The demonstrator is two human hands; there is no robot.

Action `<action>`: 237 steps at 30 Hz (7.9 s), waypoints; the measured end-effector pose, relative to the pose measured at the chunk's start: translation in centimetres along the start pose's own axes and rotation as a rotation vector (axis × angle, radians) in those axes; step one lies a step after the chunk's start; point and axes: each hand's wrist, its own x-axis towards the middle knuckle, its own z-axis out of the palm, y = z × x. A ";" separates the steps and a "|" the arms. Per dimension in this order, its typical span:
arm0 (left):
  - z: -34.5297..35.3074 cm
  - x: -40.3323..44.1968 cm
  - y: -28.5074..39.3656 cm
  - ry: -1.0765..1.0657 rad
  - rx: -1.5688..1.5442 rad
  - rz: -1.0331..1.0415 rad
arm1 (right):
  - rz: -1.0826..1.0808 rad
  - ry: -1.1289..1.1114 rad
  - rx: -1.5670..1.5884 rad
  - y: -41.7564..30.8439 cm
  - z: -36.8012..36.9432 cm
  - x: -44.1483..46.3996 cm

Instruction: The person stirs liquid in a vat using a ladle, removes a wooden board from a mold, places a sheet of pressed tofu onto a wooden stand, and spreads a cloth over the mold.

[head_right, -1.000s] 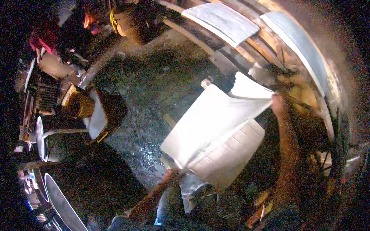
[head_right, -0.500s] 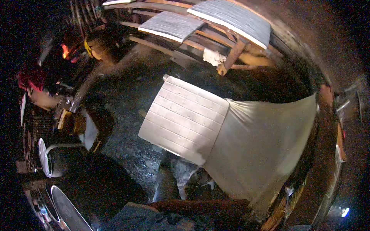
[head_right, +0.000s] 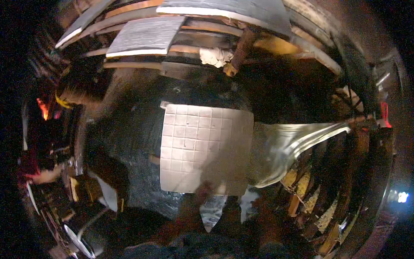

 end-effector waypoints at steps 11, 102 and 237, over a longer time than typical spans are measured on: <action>-26.4 21.4 3.3 0.140 -0.095 -0.446 | 0.012 -0.004 0.167 -3.7 5.8 19.3; -98.8 64.2 46.8 -0.258 0.095 -0.098 | -0.490 0.077 0.538 -105.3 8.1 7.8; -19.7 -23.4 87.6 -0.502 -0.491 0.882 | -0.772 0.674 0.128 -12.3 -11.4 -28.7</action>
